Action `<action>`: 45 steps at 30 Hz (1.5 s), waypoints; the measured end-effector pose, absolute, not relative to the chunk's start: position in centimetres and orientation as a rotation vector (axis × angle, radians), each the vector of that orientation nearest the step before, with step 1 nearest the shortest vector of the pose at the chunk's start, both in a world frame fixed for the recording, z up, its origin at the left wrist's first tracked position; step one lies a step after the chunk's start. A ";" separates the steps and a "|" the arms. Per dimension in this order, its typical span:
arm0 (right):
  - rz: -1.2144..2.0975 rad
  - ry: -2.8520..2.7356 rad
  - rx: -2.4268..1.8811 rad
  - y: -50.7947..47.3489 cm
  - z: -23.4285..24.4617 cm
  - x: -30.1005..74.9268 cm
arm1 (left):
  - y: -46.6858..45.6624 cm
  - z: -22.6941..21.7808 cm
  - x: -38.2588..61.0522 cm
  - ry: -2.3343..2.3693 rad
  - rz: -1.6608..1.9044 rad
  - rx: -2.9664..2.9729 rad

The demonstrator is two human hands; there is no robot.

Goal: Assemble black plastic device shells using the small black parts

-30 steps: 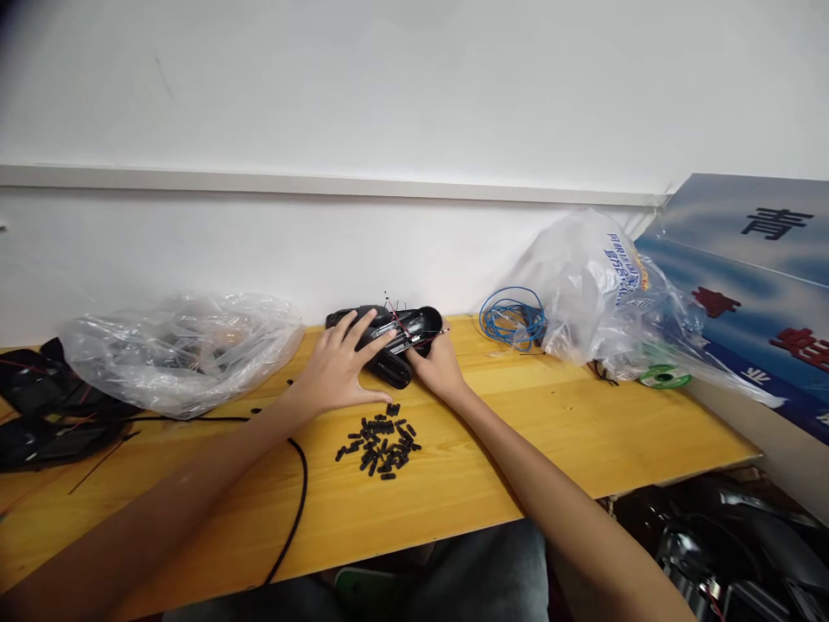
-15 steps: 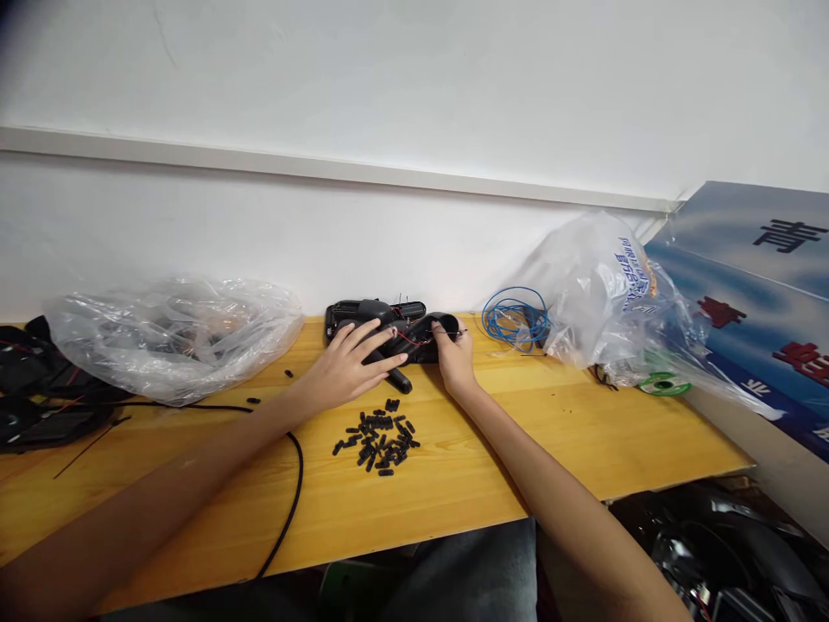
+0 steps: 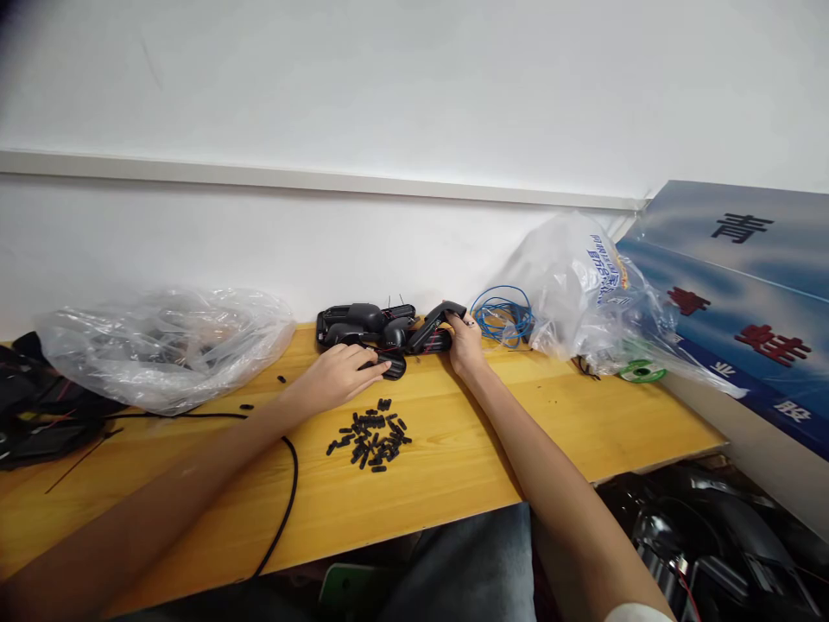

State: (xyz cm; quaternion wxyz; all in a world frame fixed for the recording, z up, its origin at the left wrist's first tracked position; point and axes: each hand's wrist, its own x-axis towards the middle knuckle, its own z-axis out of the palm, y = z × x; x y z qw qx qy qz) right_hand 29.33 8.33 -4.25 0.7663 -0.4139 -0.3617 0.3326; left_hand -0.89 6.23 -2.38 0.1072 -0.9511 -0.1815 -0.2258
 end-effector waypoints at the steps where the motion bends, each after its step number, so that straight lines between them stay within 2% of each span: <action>1: 0.694 -0.794 -0.903 8.2 -3.9 29.5 | 6.2 -2.4 -0.8 -0.543 -0.664 -2.787; 6: 0.560 -0.814 -0.858 7.7 -1.9 29.6 | 5.9 -2.1 -0.8 -0.531 -0.780 -2.817; 12: 0.588 -0.849 -0.805 6.8 -0.7 28.5 | 5.8 -1.7 -1.0 -0.584 -0.779 -2.803; 18: 0.321 -0.989 -0.951 5.3 0.0 28.5 | 6.0 -1.9 -0.8 -0.658 -0.927 -2.890; 26: 0.597 -0.702 -0.822 5.8 0.6 28.0 | 5.8 -1.9 -2.4 -0.655 -1.012 -2.860; 29: 0.632 -0.760 -0.812 5.0 1.5 26.9 | 4.7 -1.2 -2.9 -0.727 -1.249 -2.862; 36: 0.599 -1.261 -0.915 3.4 3.2 22.1 | 2.3 0.2 -2.2 -1.307 -2.173 -3.029; 41: 0.586 -1.319 -0.933 3.4 2.1 21.3 | 2.2 0.3 -1.4 -1.414 -2.163 -3.262; 45: 0.637 -1.351 -0.949 3.0 0.9 20.9 | 2.4 -0.2 0.0 -1.510 -2.124 -3.204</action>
